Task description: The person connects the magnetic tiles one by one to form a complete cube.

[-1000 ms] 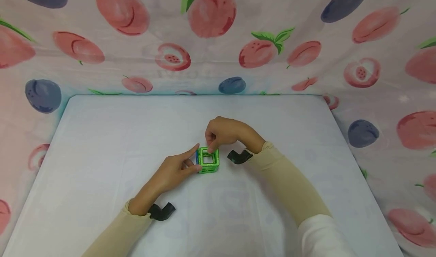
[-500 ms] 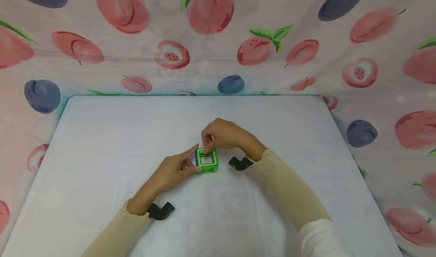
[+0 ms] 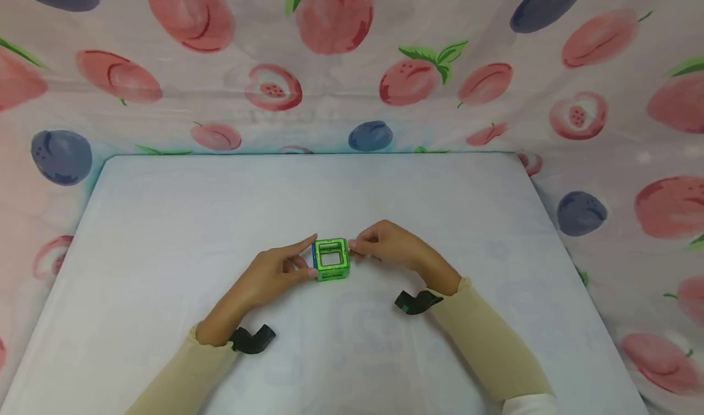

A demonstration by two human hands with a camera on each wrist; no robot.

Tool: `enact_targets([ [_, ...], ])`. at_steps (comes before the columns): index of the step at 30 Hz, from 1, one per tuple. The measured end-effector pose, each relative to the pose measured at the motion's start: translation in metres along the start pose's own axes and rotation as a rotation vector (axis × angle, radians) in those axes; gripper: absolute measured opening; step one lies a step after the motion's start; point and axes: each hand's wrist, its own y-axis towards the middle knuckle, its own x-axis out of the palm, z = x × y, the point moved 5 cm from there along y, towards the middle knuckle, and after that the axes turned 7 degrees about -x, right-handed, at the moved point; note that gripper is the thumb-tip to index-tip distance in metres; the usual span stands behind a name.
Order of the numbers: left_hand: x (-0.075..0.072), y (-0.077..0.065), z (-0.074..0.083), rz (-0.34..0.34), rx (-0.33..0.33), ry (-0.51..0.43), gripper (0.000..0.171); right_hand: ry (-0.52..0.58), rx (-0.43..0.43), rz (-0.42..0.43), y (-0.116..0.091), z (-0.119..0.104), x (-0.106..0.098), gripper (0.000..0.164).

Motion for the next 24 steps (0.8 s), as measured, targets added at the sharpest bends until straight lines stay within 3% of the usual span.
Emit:
enact_targets([
  [2, 0.0, 0.0, -0.001, 0.003, -0.006, -0.003, 0.068, 0.088, 0.01, -0.032, -0.003, 0.003, 0.008, 0.025],
  [5, 0.0, -0.001, -0.002, 0.01, -0.015, -0.007, 0.067, 0.162, -0.001, -0.013, -0.004, 0.006, 0.016, 0.022],
  [10, 0.001, -0.001, -0.001, 0.027, -0.017, -0.009, 0.066, 0.215, -0.01, 0.044, -0.004, 0.008, 0.021, 0.022],
  [18, 0.001, 0.001, 0.0, 0.044, -0.015, -0.005, 0.066, 0.282, 0.036, 0.062, -0.005, 0.01, 0.024, 0.019],
  [21, 0.0, 0.001, 0.0, 0.033, -0.002, -0.004, 0.07, 0.202, -0.019, 0.124, -0.006, 0.009, 0.021, 0.018],
  [24, -0.001, 0.002, 0.001, 0.029, 0.013, -0.002, 0.075, 0.041, -0.147, 0.215, -0.009, 0.005, 0.016, 0.03],
])
